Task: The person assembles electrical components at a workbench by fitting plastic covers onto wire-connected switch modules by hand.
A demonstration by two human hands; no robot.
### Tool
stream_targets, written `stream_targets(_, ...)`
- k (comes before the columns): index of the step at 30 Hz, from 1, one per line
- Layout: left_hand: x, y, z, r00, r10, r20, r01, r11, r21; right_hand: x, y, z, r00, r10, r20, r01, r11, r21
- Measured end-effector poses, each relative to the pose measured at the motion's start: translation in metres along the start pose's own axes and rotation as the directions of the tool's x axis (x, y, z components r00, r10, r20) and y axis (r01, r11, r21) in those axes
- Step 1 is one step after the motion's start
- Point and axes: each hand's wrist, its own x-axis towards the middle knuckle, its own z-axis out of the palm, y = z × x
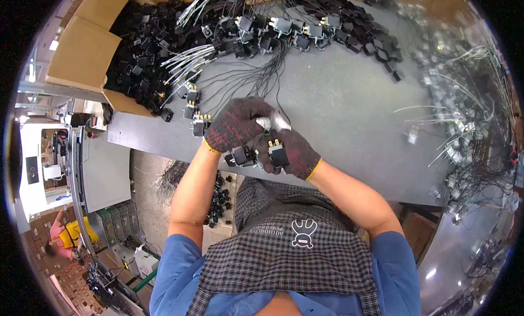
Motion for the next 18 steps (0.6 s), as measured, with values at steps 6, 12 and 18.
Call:
stream_targets(6, -0.009, 0.004, -0.008, 0.999, -0.024, -0.024, 0.025, 0.999, 0.028, -0.009, 0.001, -0.002, 0.986, -0.072, 0.15, 0.07, 0.997, 0.02)
stream_targets(12, -0.006, 0.017, -0.011, 0.986, -0.08, -0.143, 0.089, 0.995, 0.054, 0.001, -0.001, -0.026, 0.934, -0.317, -0.167, 0.229, 0.886, -0.403)
stream_targets(18, 0.031, -0.016, -0.034, 0.852, 0.069, -0.52, 0.115, 0.943, 0.313, 0.022, -0.007, -0.067, 0.862, -0.405, -0.305, 0.3, 0.892, -0.337)
